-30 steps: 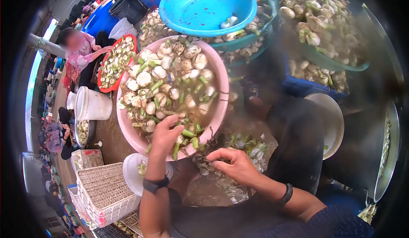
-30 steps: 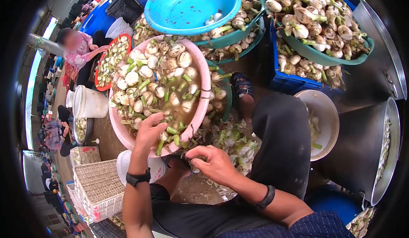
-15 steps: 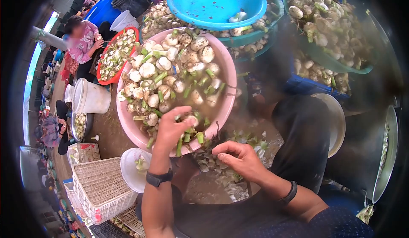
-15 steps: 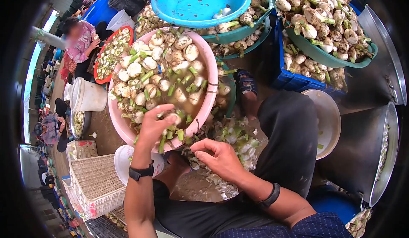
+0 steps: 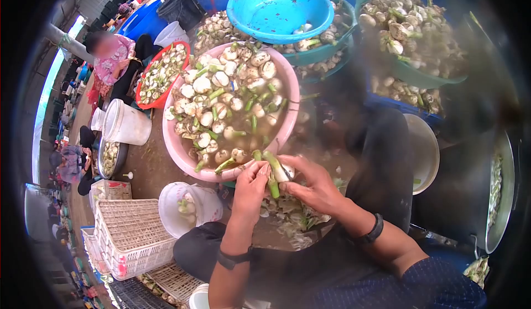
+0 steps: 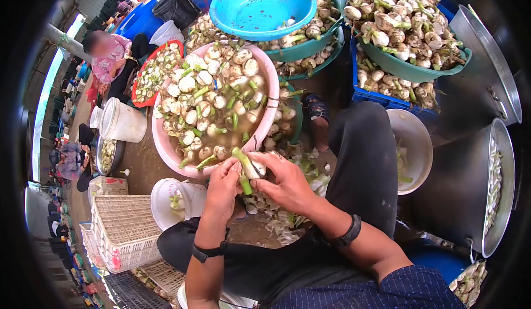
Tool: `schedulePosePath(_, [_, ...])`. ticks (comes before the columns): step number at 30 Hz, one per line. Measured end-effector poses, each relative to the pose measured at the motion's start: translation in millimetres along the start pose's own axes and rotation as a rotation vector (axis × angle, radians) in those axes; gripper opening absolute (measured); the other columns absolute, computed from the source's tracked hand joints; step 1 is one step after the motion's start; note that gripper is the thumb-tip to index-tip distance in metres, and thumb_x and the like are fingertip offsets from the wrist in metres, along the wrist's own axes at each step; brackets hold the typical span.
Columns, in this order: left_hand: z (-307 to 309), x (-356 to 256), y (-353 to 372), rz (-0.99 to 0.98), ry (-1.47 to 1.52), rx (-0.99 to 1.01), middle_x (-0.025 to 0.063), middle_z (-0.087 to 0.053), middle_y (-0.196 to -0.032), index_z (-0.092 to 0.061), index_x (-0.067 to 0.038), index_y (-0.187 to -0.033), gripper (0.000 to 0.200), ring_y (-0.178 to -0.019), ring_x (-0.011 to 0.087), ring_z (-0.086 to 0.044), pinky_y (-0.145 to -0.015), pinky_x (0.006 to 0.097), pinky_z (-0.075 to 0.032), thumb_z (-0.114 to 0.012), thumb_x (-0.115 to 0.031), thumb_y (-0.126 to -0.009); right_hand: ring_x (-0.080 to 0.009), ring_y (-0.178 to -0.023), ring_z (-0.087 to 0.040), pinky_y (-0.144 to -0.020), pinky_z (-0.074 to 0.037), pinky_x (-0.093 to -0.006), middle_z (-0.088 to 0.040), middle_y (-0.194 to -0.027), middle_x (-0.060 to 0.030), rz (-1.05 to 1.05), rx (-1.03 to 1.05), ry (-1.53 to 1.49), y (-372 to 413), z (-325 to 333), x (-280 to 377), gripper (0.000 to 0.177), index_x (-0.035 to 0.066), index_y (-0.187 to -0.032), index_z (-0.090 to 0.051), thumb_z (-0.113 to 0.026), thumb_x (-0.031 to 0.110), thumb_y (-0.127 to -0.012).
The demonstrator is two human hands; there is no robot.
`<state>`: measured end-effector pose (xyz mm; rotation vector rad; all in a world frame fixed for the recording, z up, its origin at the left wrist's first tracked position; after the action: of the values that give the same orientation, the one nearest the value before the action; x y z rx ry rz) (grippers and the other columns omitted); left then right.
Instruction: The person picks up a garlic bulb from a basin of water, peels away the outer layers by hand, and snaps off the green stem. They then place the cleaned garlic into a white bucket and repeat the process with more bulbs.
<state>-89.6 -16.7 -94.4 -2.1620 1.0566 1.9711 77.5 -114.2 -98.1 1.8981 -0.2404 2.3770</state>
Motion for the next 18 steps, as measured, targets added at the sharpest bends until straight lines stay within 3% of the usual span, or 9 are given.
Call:
schedulePosePath(2, [-4.3, 3.9, 7.1, -0.107, -0.076, -0.015, 0.0047, -0.071, -0.116, -0.065, 0.004, -0.131, 0.028, -0.099, 0.0081, -0.065, -0.090, 0.0263, -0.054, -0.057, -0.009, -0.107, -0.0282, -0.118, -0.066, -0.093, -0.056, -0.0378, -0.065, -0.134, -0.0163, -0.024, 0.003, -0.025, -1.6, 0.3, -7.4, 0.061, 0.006, -0.150, -0.056, -0.075, 0.012, -0.092])
schedulePosePath(5, [-1.4, 12.3, 7.4, -0.195, -0.075, 0.019, 0.0048, -0.071, -0.116, -0.067, 0.005, -0.129, 0.028, -0.103, 0.0088, -0.065, -0.095, 0.0263, -0.052, -0.061, -0.006, -0.104, -0.0267, -0.111, -0.067, -0.087, -0.057, -0.0372, -0.067, -0.126, -0.0152, -0.009, -0.008, 0.028, -0.4, 1.7, -3.6, 0.061, 0.006, -0.150, -0.057, -0.075, 0.017, -0.092])
schedulePosePath(8, [3.6, 17.2, 3.3, -0.227, -0.016, 0.035, 0.0035, -0.072, -0.112, -0.071, 0.004, -0.122, 0.024, -0.099, 0.0081, -0.065, -0.091, 0.0260, -0.052, -0.064, -0.005, -0.101, -0.0268, -0.106, -0.067, -0.085, -0.057, -0.0380, -0.067, -0.122, -0.0158, 0.022, 0.001, 0.095, -0.2, -0.5, -1.2, 0.062, 0.006, -0.150, -0.058, -0.076, 0.019, -0.092])
schedulePosePath(11, [11.7, 18.4, 1.2, -0.180, 0.030, 0.044, -0.0010, -0.071, -0.102, -0.074, 0.000, -0.115, 0.021, -0.089, 0.0035, -0.063, -0.079, 0.0217, -0.051, -0.069, -0.012, -0.098, -0.0283, -0.099, -0.067, -0.082, -0.055, -0.0393, -0.067, -0.113, -0.0156, 0.054, 0.002, 0.139, -0.2, -3.9, 5.0, 0.062, 0.009, -0.149, -0.060, -0.078, 0.020, -0.091])
schedulePosePath(13, [15.7, 22.1, -1.9, -0.173, 0.094, 0.061, 0.0000, -0.072, -0.101, -0.074, 0.001, -0.106, 0.012, -0.090, 0.0054, -0.062, -0.083, 0.0229, -0.050, -0.067, -0.002, -0.096, -0.0306, -0.090, -0.066, -0.082, -0.053, -0.0407, -0.065, -0.099, -0.0145, 0.067, -0.025, 0.143, 1.2, -9.3, 3.1, 0.062, 0.014, -0.148, -0.063, -0.079, 0.022, -0.089])
schedulePosePath(18, [18.1, 26.6, -6.0, -0.193, 0.139, 0.099, -0.0001, -0.072, -0.099, -0.073, 0.000, -0.100, 0.009, -0.087, 0.0046, -0.063, -0.081, 0.0230, -0.052, -0.068, 0.002, -0.093, -0.0317, -0.091, -0.067, -0.083, -0.053, -0.0409, -0.067, -0.101, -0.0147, 0.073, -0.019, 0.099, 1.1, -14.9, -5.6, 0.062, 0.012, -0.147, -0.064, -0.082, 0.019, -0.088])
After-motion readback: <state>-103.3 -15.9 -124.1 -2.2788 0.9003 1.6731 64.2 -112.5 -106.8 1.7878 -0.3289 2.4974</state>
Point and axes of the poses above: each hand's wrist, its own y-axis away from the middle knuckle, its own z-axis out of the back of the hand, x = y × z, the point moved 1 cm from there along -y, towards the middle knuckle
